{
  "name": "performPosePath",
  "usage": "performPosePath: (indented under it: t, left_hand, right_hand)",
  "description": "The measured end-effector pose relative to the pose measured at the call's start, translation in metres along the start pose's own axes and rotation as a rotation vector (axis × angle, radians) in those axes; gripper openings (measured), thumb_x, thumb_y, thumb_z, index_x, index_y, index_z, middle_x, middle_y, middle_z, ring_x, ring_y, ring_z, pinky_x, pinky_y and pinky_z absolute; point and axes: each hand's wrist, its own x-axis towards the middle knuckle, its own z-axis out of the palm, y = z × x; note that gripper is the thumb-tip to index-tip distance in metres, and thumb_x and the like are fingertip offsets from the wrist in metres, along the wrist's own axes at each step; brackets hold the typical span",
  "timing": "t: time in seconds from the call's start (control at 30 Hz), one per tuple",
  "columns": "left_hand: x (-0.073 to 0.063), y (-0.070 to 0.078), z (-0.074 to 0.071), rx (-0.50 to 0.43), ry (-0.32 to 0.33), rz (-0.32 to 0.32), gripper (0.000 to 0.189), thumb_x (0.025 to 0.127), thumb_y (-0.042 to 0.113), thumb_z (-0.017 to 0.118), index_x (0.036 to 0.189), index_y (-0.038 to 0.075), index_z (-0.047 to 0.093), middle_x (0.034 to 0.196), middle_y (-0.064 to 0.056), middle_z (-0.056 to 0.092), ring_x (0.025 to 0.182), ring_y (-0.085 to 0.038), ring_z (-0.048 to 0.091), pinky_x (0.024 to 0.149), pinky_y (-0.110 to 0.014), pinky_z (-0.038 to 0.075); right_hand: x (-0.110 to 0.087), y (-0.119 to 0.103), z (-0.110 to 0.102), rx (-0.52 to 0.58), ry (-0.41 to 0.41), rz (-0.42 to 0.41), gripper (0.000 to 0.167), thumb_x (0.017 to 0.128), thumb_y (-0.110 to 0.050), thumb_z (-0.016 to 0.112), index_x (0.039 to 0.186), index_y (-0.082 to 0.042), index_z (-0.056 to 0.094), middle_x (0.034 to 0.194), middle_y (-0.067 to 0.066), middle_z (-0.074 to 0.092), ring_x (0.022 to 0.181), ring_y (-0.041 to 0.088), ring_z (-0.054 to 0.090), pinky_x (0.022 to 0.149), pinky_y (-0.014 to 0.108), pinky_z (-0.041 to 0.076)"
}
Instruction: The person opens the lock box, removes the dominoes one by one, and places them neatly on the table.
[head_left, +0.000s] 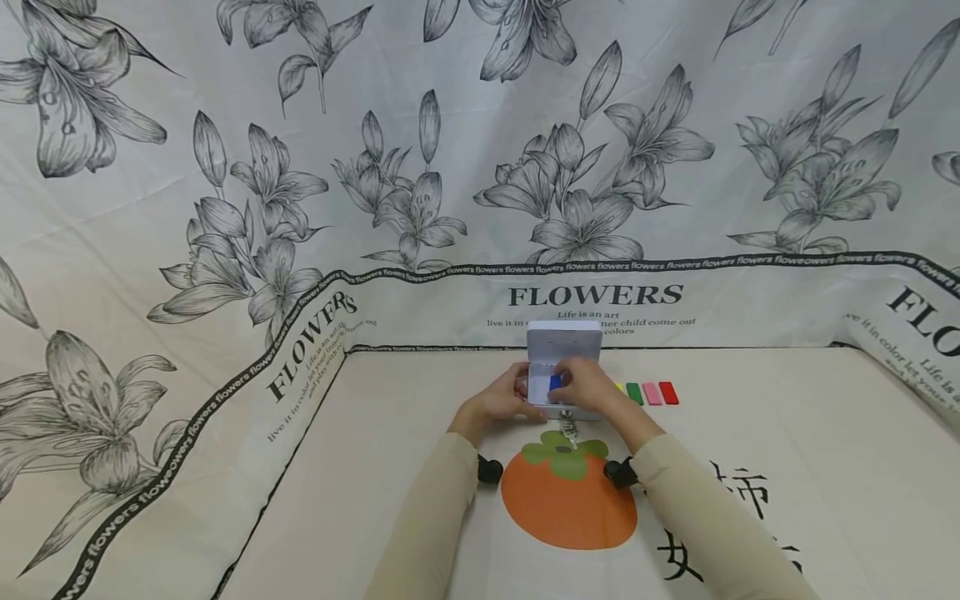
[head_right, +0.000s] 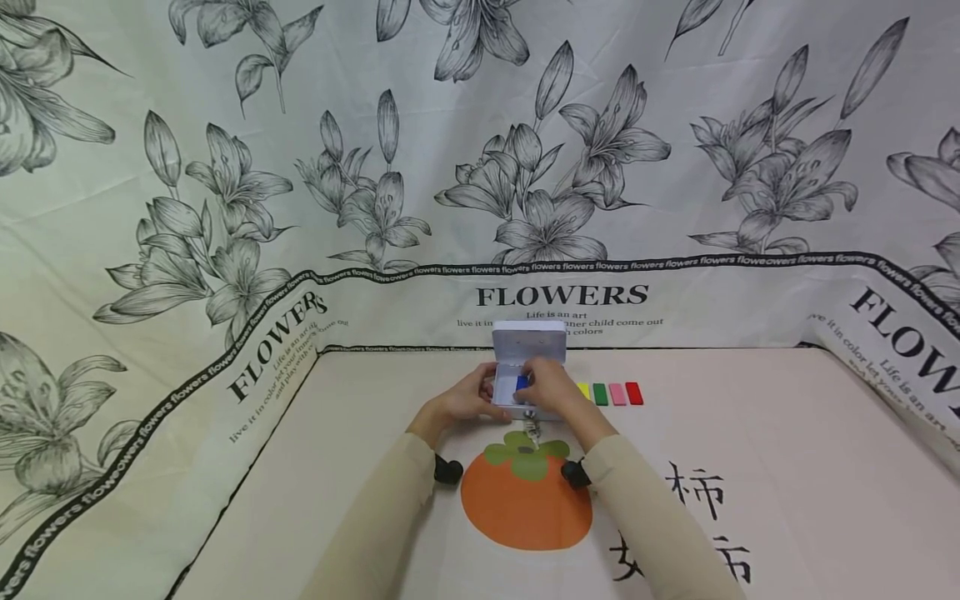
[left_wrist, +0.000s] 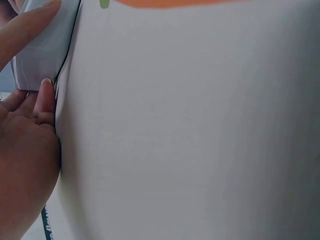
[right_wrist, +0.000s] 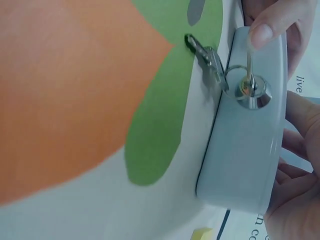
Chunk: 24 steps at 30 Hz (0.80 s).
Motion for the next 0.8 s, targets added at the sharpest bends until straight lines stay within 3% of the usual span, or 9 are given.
performPosePath:
  t: [0.4, 0.8]
  left_hand:
    - [0.0, -0.001, -0.001, 0.01, 0.008, -0.015, 0.097, 0.072, -0.001, 0.09, 0.153, 0.016, 0.039, 0.097, -0.007, 0.053, 0.088, -0.017, 0.049, 0.08, -0.029, 0.041]
    - [0.0, 0.0, 0.0, 0.02, 0.001, -0.007, 0.099, 0.073, 0.001, 0.09, 0.154, 0.015, 0.037, 0.1, -0.009, 0.055, 0.09, -0.018, 0.05, 0.084, -0.031, 0.041]
  right_hand:
    - [-0.013, 0.01, -0.011, 0.018, 0.083, -0.047, 0.039, 0.081, -0.011, 0.084, 0.112, 0.009, 0.07, 0.099, 0.02, 0.072, 0.09, 0.029, 0.067, 0.083, 0.047, 0.055]
    - [-0.027, 0.012, -0.026, 0.021, 0.101, -0.043, 0.041, 0.082, -0.009, 0.084, 0.115, 0.011, 0.068, 0.098, 0.019, 0.071, 0.088, 0.028, 0.067, 0.083, 0.047, 0.055]
